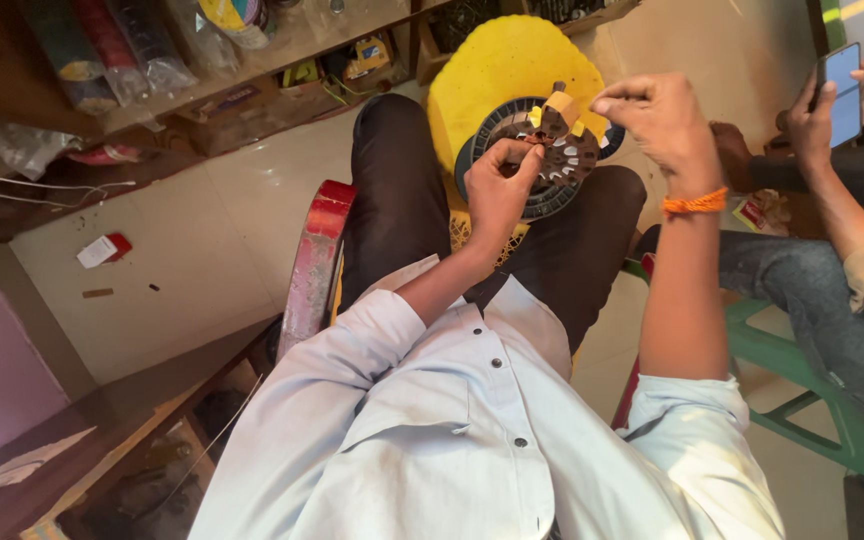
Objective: The person uses a screwdriver to adjust a component on a motor rotor resting on a yellow bucket. They then wrap electrical tape around the rotor's windings by hand.
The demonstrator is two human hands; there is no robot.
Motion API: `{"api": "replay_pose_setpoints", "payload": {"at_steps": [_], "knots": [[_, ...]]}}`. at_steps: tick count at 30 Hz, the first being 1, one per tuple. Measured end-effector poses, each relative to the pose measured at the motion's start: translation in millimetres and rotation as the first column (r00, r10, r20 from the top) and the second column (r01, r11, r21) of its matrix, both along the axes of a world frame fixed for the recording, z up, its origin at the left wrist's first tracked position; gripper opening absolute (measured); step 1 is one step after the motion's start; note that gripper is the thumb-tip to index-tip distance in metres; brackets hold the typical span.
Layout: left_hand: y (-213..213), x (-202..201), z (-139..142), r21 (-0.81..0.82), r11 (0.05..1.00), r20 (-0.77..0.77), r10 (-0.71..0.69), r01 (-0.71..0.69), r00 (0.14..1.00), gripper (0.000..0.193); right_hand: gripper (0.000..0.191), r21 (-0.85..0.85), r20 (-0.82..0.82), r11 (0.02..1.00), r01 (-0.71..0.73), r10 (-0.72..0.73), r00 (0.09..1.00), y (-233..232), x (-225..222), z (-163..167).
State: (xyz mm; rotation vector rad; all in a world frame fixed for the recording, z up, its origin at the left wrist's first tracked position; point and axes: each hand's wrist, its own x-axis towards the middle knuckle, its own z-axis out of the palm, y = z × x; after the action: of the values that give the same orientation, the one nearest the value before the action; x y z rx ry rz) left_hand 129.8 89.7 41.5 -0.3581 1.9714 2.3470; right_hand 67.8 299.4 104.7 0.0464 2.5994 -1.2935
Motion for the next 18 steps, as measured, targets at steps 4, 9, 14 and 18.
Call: {"api": "replay_pose_setpoints", "payload": {"at_steps": [4,9,14,18], "knots": [[-5.3,0.5,8.6,-0.124,0.992,0.011,-0.005,0.006,1.000,0.020,0.019,-0.037,0.061,0.993,0.115,-0.112,0.992,-4.6,-0.8,-34.4],[-26.0,-7.0,14.4,-0.468,0.844,-0.463,0.019,-0.262,0.886,0.026,0.020,-0.067,0.108,0.985,0.158,-0.151,0.983,-0.7,1.5,-67.4],[-54.2,-70.6,-7.2,-0.193,0.904,-0.548,-0.421,0.381,0.722,0.088,0.020,-0.172,0.139,0.969,0.178,-0.155,0.978,1.8,4.1,-70.4],[-46.4,-92.3,-30.3,-0.159,0.741,-0.367,-0.658,0.652,0.658,0.062,0.021,-0.055,0.022,0.988,0.143,-0.142,0.990,8.9,0.8,-39.8]]}}
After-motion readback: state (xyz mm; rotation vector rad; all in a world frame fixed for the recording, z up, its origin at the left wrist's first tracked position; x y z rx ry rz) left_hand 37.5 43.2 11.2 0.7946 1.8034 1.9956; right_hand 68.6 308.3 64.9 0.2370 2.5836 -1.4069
